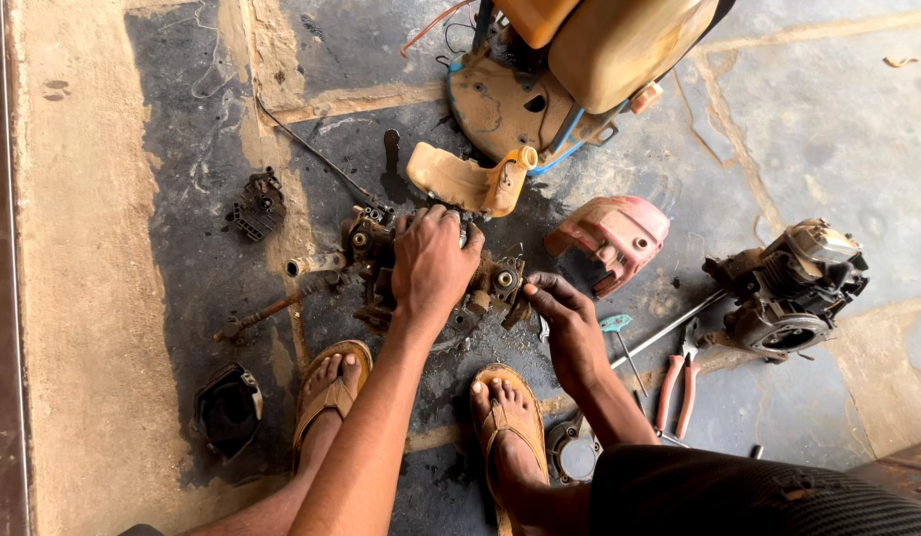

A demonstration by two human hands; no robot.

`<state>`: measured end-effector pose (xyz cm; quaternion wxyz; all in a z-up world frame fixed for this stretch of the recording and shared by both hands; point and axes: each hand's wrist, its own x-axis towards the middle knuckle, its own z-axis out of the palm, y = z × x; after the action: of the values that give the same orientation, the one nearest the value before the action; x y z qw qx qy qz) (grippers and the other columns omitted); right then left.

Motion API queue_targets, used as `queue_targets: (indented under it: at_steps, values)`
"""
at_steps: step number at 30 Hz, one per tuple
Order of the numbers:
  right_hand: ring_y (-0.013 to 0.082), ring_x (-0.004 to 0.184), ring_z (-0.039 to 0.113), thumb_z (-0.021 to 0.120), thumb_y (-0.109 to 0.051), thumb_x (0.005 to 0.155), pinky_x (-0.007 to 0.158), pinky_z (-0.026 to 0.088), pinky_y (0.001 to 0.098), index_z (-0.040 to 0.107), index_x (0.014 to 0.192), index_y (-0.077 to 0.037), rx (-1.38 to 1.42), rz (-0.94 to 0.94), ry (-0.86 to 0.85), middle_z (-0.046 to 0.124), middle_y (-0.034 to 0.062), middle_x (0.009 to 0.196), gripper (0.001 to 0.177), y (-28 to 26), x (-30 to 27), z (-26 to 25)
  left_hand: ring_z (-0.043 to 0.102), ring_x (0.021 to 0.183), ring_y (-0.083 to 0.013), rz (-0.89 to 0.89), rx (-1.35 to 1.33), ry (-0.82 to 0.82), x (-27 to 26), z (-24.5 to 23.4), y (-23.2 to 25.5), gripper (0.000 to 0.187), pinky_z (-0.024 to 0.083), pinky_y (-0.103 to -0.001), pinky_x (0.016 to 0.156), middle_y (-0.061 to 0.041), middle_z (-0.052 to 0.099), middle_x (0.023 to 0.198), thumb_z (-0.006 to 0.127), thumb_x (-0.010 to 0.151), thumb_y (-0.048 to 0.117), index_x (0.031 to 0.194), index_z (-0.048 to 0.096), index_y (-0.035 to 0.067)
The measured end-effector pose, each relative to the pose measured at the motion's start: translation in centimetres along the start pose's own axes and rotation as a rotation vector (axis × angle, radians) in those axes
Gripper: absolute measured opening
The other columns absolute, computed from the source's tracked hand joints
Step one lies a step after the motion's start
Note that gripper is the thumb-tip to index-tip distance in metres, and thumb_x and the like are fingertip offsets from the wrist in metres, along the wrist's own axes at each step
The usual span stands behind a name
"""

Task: The person disassembles components of a small engine on a workshop floor, using a T-handle socket wrench to remove bolts and a cloth to wipe down the parts.

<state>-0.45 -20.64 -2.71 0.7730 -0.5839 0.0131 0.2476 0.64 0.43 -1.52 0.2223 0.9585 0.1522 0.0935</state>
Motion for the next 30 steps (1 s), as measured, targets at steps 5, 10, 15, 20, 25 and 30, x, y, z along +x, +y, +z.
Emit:
queue_targets:
  at_steps: [5,10,15,20,25,30]
  values:
    - [0.0108,0.103,0.059,0.069,-0.013,0.093,0.098,0.040,0.0273,0.071,0.106,-0.006,0.040,0.044,-0.004,0.069,-0.0018,0.100,0.014,0.0,0.2,-0.1,0.065,0.114,-0.0290,-0.017,-0.010,-0.034,0.0,-0.3,0.1,0.038,0.034,-0.059,0.114,-0.020,0.069,0.122,0.071,0.092,0.034,0.108,0.074,-0.001]
    - [0.0085,0.106,0.057,0.068,-0.013,0.095,0.099,0.039,0.0267,0.069,0.111,-0.007,0.090,0.066,-0.019,0.067,-0.0034,0.104,0.017,0.0,0.2,-0.2,0.066,0.107,-0.0276,-0.004,-0.001,-0.017,-0.2,-1.0,0.5,0.036,0.038,-0.057,0.112,-0.018,0.071,0.117,0.071,0.093,0.034,0.103,0.075,-0.001]
    - [0.0077,0.108,0.058,0.069,-0.012,0.095,0.101,0.039,0.0274,0.068,0.113,-0.008,0.244,0.148,-0.011,0.067,-0.0048,0.107,0.018,0.5,0.0,-0.5,0.067,0.102,-0.0266,0.014,0.008,-0.006,-0.3,-1.2,0.6,0.036,0.041,-0.056,0.108,-0.017,0.072,0.112,0.070,0.094,0.034,0.103,0.075,-0.001]
    - [0.0087,0.107,0.061,0.066,-0.004,0.095,0.099,0.043,0.0248,0.067,0.114,-0.006,0.345,0.162,0.023,0.069,-0.0019,0.109,0.018,1.3,0.3,-0.4,0.067,0.101,-0.0263,0.013,0.022,-0.022,-0.3,-1.2,0.6,0.036,0.044,-0.052,0.106,-0.017,0.072,0.110,0.070,0.095,0.034,0.101,0.076,-0.001]
    - [0.0093,0.104,0.064,0.061,0.000,0.097,0.100,0.049,0.0230,0.066,0.112,-0.004,0.413,0.177,0.020,0.070,0.0016,0.110,0.016,1.7,0.3,-0.3,0.067,0.099,-0.0262,0.029,0.020,0.013,-0.4,-1.1,0.7,0.034,0.041,-0.055,0.107,-0.017,0.072,0.107,0.071,0.093,0.034,0.096,0.077,0.000]
    - [0.0110,0.101,0.063,0.058,0.002,0.097,0.095,0.047,0.0259,0.066,0.112,-0.004,0.491,0.197,-0.026,0.069,0.0026,0.108,0.018,1.8,0.3,-0.3,0.067,0.102,-0.0278,0.038,0.005,0.044,-0.5,-0.7,0.6,0.033,0.041,-0.057,0.107,-0.018,0.072,0.109,0.073,0.091,0.034,0.093,0.077,0.001]
